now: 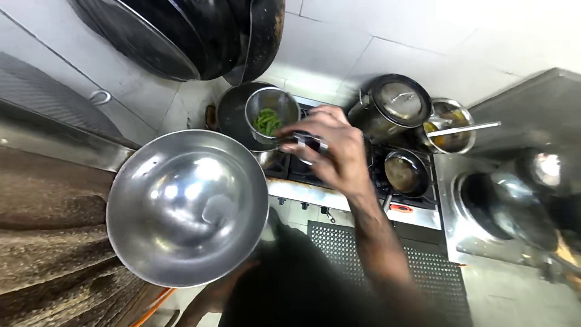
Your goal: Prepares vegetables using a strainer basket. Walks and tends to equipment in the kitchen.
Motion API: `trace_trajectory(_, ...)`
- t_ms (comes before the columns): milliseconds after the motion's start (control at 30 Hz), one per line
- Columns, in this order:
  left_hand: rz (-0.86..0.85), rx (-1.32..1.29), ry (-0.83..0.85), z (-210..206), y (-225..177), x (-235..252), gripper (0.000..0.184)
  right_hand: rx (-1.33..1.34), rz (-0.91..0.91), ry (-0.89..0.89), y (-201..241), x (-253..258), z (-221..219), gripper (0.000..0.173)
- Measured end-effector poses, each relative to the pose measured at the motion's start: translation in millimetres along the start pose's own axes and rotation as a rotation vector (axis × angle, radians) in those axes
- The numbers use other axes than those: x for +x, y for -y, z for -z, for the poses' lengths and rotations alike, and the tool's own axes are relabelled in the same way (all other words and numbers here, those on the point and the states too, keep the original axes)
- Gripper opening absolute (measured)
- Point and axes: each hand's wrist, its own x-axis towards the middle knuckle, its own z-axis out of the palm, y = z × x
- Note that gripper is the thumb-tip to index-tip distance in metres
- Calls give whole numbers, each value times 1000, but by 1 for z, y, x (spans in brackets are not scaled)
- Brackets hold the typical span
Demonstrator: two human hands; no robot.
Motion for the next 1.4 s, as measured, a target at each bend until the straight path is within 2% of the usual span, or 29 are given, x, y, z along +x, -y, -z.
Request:
trace_trajectory(67,5,-2,1,2,-7,-3,96,35,-33,-111,-10,1,-10,20)
trace_trajectory(167,0,-7,-16,-8,0,-3,87,-35,-91,6,-77,3,-52,23)
trace_trajectory(233,-24,-5,-38,-4,6,-2,81,-32,-77,-32,-89,11,-56,21)
trace_trajectory(300,-25,-24,-59,-12,6,-5,79,-20,-45,-68,-71,21,-37,17)
trace_trajectory(433,14,-43,-83,-11,0,-16,82,-27,-88,-9,-9,-2,5,19)
trace_trajectory(500,-22,-41,-106,-15,9,-18,84,-42,-84,-63,-35,-5,-19,19)
trace_trajectory(567,-50,-27,-102,-19,16,-22,87,-100,-90,-9,-74,-8,-46,22)
trace_trajectory(600,-48,-20,-93,-15,15,-24,84,-101,-90,2,-79,-10,-49,23)
trace_trajectory(800,-53,-25,-122,-18,16,-34,80,62,12,-137,-16,4,-3,17)
trace_trajectory(867,-56,-24,-113,-16,14,-37,79,51,-12,-181,-24,-3,-15,18)
trace_trajectory(933,-38,-23,-92,-18,13,-39,77,-35,-90,-107,-56,-9,-36,19)
trace_trajectory(1000,-15,-19,-76,-13,11,-45,73,-81,-100,-51,-65,-13,-41,20)
trace_trajectory(1200,89,212,11,4,23,-72,94,-50,128,-116,-2,-18,-9,23)
trace_trajectory(1300,212,410,-18,32,37,-83,84,-75,164,-168,2,-38,-12,24)
trace_trajectory(1400,304,510,-15,46,49,-83,65,-126,64,-196,-8,-50,-22,25)
